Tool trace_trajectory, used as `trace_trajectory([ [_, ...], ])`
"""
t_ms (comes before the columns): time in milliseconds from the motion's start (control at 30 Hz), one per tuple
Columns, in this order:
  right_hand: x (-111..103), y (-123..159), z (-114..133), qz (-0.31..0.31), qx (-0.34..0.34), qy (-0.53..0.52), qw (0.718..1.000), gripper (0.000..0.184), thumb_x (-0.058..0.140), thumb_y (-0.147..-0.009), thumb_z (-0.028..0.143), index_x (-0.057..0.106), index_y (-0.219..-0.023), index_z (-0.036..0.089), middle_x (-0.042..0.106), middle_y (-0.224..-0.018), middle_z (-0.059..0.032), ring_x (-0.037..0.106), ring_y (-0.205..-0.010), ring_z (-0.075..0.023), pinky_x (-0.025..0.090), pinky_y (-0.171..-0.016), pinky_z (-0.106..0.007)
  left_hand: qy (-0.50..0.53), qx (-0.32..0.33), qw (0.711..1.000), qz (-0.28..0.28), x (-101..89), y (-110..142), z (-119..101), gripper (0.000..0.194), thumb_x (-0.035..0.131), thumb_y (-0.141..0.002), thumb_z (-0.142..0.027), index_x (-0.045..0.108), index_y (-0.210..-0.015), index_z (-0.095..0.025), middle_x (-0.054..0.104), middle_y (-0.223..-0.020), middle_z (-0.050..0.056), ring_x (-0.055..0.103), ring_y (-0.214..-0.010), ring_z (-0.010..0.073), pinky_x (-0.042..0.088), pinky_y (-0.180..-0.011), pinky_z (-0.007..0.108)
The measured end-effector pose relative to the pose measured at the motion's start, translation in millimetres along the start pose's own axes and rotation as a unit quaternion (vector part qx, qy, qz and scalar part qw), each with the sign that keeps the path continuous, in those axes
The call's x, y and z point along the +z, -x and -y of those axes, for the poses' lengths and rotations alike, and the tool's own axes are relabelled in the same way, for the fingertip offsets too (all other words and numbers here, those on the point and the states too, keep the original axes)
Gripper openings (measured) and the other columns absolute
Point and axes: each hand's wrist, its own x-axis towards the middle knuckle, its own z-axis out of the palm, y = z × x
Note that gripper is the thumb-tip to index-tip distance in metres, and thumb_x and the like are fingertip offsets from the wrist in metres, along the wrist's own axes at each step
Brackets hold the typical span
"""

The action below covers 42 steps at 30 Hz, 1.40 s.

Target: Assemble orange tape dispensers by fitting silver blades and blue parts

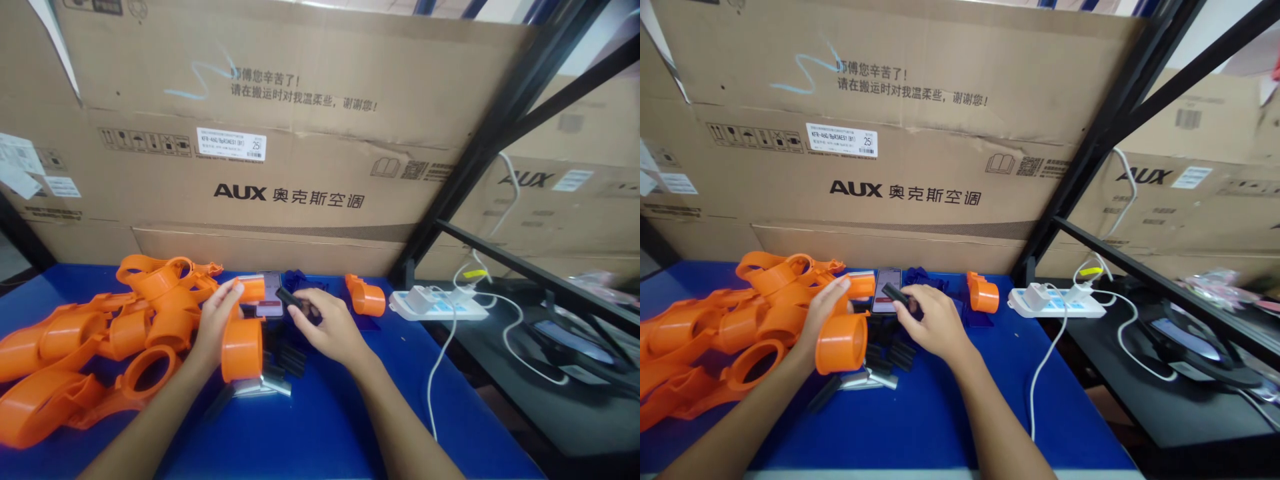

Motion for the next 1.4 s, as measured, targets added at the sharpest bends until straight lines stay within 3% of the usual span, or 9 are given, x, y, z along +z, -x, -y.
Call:
trace_trajectory([
  [133,14,4,-2,-0.086,0.018,-0.022,0.996,0.028,0.061,-0.1,0.035,0.068,-0.125,0.023,0.068,-0.081,-0.0031,0.061,-0.071,-0.0196,0.05,-0.07,-0.034,-0.034,-0.014,0.998,0.044,6.5,5,11,0.049,0.08,-0.084,-0.047,0.069,-0.123,-0.019,0.064,-0.06,-0.005,0.056,-0.049,0.0121,0.046,-0.053,0.024],
  [267,26,5,-1,-0.104,0.006,-0.033,0.994,0.028,0.059,-0.1,0.031,0.068,-0.126,0.024,0.071,-0.088,-0.0055,0.064,-0.075,-0.0202,0.054,-0.072,-0.035,-0.062,-0.018,0.995,0.074,6.5,5,19,0.053,0.079,-0.084,-0.046,0.067,-0.127,-0.02,0.076,-0.079,0.003,0.072,-0.073,0.0201,0.054,-0.071,0.029],
  [367,28,5,2,-0.094,0.0,-0.039,0.995,0.027,0.058,-0.1,0.03,0.069,-0.125,0.024,0.07,-0.09,-0.0063,0.065,-0.077,-0.0204,0.056,-0.074,-0.035,-0.084,-0.013,0.992,0.088,7.6,6,20,0.052,0.079,-0.083,-0.046,0.067,-0.127,-0.019,0.079,-0.087,0.007,0.075,-0.082,0.0244,0.055,-0.076,0.032],
  [700,29,6,6,-0.081,-0.023,-0.037,0.996,0.032,0.056,-0.1,0.028,0.068,-0.13,0.024,0.07,-0.092,-0.008,0.067,-0.086,-0.0235,0.057,-0.08,-0.039,-0.114,0.015,0.988,0.104,12.8,13,22,0.047,0.079,-0.082,-0.043,0.069,-0.122,-0.02,0.074,-0.074,0.003,0.066,-0.062,0.0183,0.046,-0.057,0.026],
  [933,25,6,8,-0.009,-0.043,-0.055,0.997,0.046,0.054,-0.102,0.029,0.054,-0.148,0.026,0.069,-0.105,-0.0086,0.066,-0.094,-0.024,0.056,-0.084,-0.04,-0.1,-0.021,0.991,0.086,9.8,12,19,0.046,0.078,-0.083,-0.051,0.07,-0.117,-0.021,0.063,-0.061,-0.003,0.049,-0.045,0.0111,0.038,-0.048,0.022],
  [1033,20,3,-2,-0.052,-0.002,-0.03,0.998,0.041,0.048,-0.103,0.028,0.056,-0.144,0.025,0.069,-0.108,-0.0099,0.064,-0.098,-0.0262,0.053,-0.09,-0.045,-0.057,-0.035,0.996,0.062,10.7,13,14,0.044,0.078,-0.083,-0.052,0.071,-0.112,-0.021,0.07,-0.07,0.0,0.052,-0.047,0.0106,0.038,-0.048,0.022],
  [1133,13,-1,-14,-0.087,0.057,0.068,0.992,0.034,0.054,-0.101,0.033,0.065,-0.13,0.022,0.069,-0.114,-0.0136,0.059,-0.106,-0.0318,0.048,-0.095,-0.053,-0.034,-0.055,0.997,0.033,9.0,12,9,0.041,0.078,-0.082,-0.055,0.069,-0.103,-0.02,0.068,-0.064,-0.001,0.049,-0.045,0.009,0.035,-0.046,0.021],
  [1267,5,0,-19,-0.006,0.048,0.124,0.991,0.03,0.067,-0.094,0.041,0.072,-0.119,0.026,0.063,-0.127,-0.014,0.052,-0.118,-0.0359,0.043,-0.096,-0.056,-0.015,-0.074,0.997,-0.002,4.3,7,9,0.044,0.08,-0.078,-0.06,0.063,-0.091,-0.021,0.052,-0.048,-0.007,0.043,-0.039,0.0092,0.032,-0.043,0.022],
  [1400,6,2,-11,0.105,-0.007,0.107,0.989,0.032,0.073,-0.09,0.038,0.073,-0.121,0.029,0.054,-0.14,-0.0138,0.044,-0.13,-0.0375,0.04,-0.101,-0.057,-0.004,-0.077,0.997,-0.019,-0.8,2,9,0.044,0.08,-0.078,-0.059,0.062,-0.093,-0.022,0.048,-0.047,-0.008,0.041,-0.04,0.01,0.03,-0.044,0.026],
])
